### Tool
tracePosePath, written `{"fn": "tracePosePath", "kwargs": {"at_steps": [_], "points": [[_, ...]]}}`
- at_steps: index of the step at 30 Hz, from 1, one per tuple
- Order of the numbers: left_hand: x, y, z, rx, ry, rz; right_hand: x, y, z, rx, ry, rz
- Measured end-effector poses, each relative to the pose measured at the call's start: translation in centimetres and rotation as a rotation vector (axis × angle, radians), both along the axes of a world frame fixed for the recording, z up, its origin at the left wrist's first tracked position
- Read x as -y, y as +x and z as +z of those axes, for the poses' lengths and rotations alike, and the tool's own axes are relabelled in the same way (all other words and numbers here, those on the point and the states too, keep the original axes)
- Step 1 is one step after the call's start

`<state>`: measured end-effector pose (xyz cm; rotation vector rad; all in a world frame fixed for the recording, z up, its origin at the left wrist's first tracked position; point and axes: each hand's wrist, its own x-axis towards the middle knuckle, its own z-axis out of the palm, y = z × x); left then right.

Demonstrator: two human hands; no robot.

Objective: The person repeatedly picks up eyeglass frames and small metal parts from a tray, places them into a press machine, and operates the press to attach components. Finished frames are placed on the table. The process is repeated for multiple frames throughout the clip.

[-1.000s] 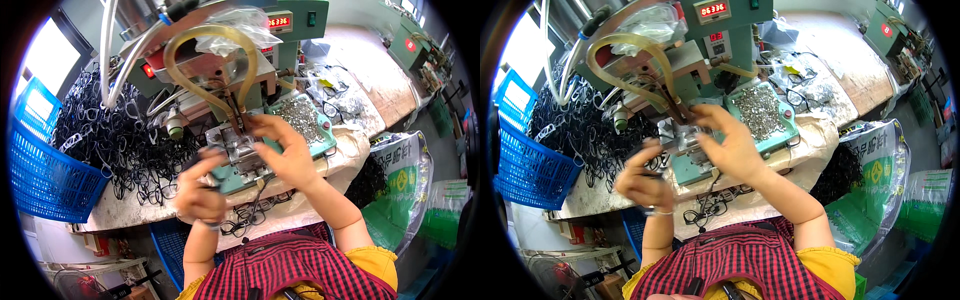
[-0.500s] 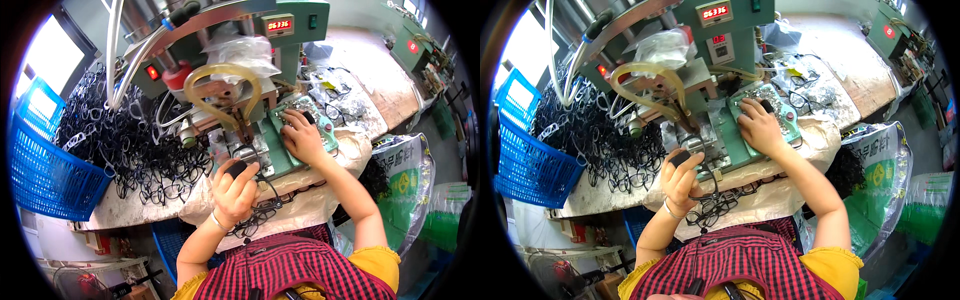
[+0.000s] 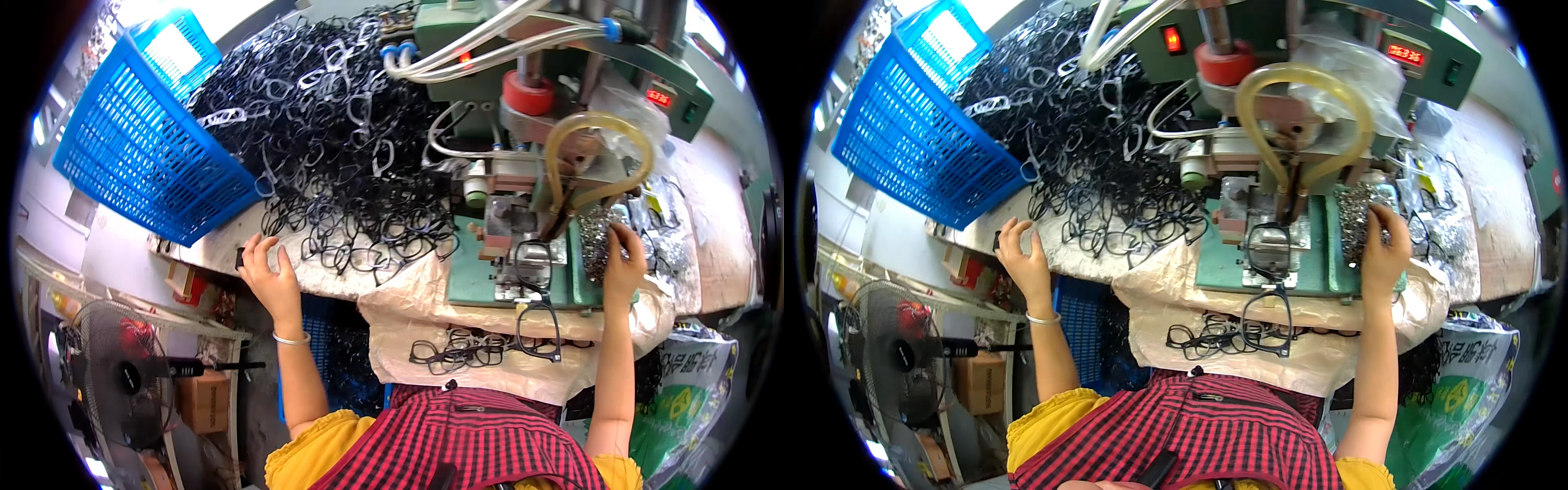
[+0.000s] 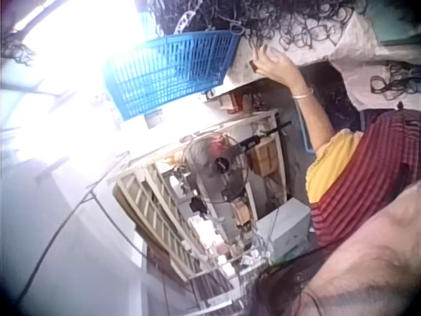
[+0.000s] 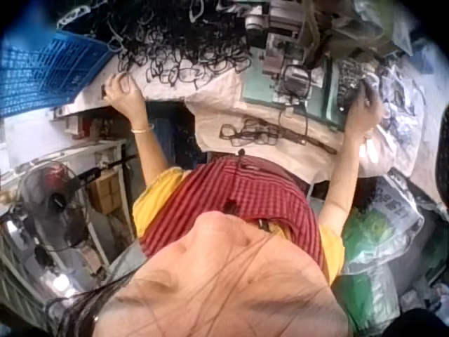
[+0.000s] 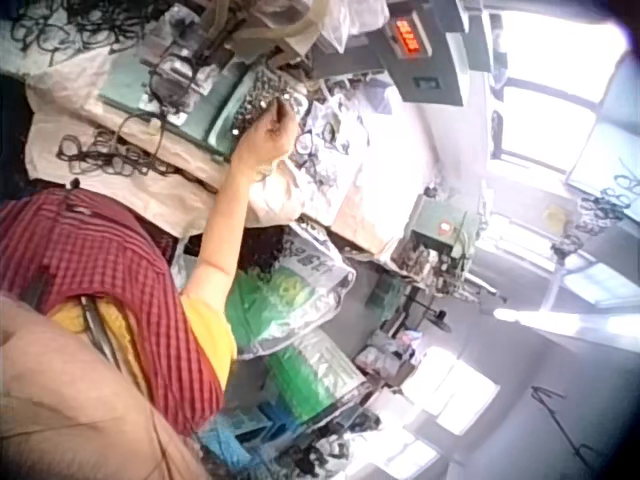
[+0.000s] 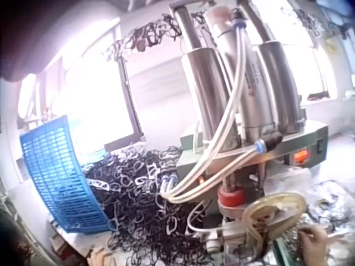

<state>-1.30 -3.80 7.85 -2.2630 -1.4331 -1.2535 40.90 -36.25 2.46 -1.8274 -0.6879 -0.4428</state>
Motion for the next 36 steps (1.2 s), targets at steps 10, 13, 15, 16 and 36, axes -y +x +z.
{"fn": "tracePosePath", "kwargs": {"at_steps": [10,13,15,16,36], "points": [[-7.4,2.9,-12.1,-0.036,-0.054,-0.019,2.1,-1.3,0.8,0.053,-0.106,-0.102],[-2.7,5.0,-8.0,0.115,0.074,-0.007,6.3,-2.1,-0.5,-0.002,-0.104,-0.210],[-0.8,6.1,-6.2,0.449,-0.020,-0.268,7.2,-3.2,-0.3,-0.037,-0.072,-0.201],[-0.4,7.0,-5.6,0.662,-0.137,-0.388,7.0,-4.1,0.5,-0.060,-0.055,-0.199],[10.3,17.4,3.2,1.101,-0.549,-1.342,-5.4,-8.4,7.1,-0.504,0.381,0.456]]}}
